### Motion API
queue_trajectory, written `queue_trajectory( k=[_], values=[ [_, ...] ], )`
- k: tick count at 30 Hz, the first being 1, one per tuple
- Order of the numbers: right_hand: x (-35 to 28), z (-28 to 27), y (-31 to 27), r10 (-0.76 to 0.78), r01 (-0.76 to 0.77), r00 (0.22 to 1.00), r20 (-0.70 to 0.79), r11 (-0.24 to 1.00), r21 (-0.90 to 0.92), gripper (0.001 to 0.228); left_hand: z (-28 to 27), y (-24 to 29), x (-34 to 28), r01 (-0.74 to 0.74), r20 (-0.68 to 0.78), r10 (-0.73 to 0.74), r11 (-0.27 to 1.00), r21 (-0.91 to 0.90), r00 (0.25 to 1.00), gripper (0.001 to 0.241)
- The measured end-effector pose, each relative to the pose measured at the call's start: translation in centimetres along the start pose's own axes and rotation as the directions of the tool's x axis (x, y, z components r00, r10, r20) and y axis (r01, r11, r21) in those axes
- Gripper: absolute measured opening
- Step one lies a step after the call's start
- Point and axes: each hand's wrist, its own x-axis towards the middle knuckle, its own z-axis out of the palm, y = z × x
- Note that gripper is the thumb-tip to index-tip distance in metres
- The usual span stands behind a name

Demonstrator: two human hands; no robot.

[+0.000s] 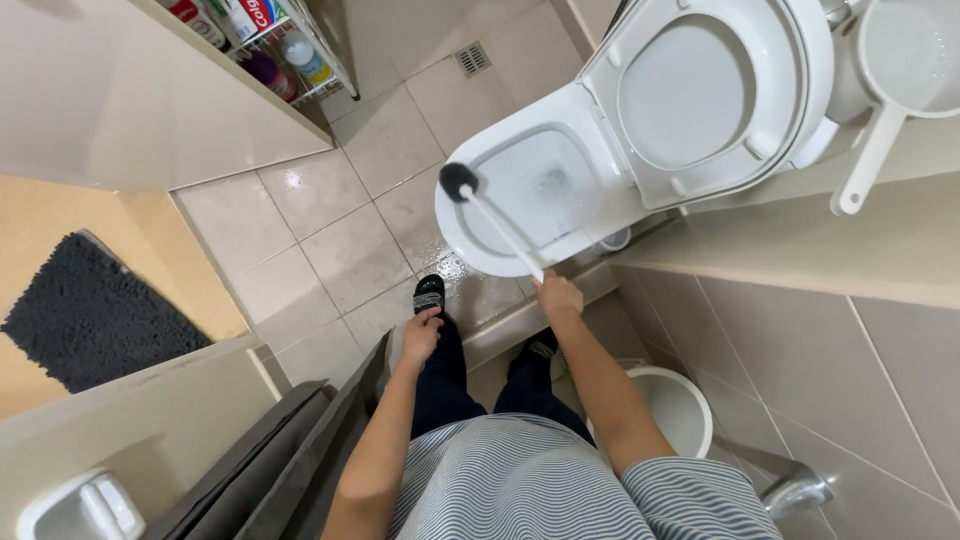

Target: Cleaning and scrubbing the inside of a toilet bowl using a toilet brush and water scoop.

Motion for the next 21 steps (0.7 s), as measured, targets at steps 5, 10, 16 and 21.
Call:
queue_trajectory(
  k=[5,10,16,21],
  values=[
    [-0.1,-1.7,1.2,-0.019,0.02,0.998,0.052,1.0,-0.019,0.048,-1.5,-0.3,0.2,0.007,-0.013,-0.007,0.999,-0.032,1.0,0.036],
    [-0.4,-4.8,4.9,-0.172,0.179,0.984,0.05,0.955,-0.237,0.047,-2.5,-0.5,0.7,0.016,-0.025,-0.017,0.999,-0.04,1.0,0.037],
    [6.1,-5.3,5.0,-0.061,0.044,0.994,-0.095,0.985,-0.164,0.046,-2.8,0.4,0.6,0.011,-0.054,-0.012,1.0,-0.012,0.998,0.035],
    [5.3,-3.5,6.4,0.275,-0.246,0.958,-0.083,0.935,0.257,0.058,-3.1,1.1,0.9,0.002,-0.039,-0.003,1.0,-0.029,0.999,0.035]
  ],
)
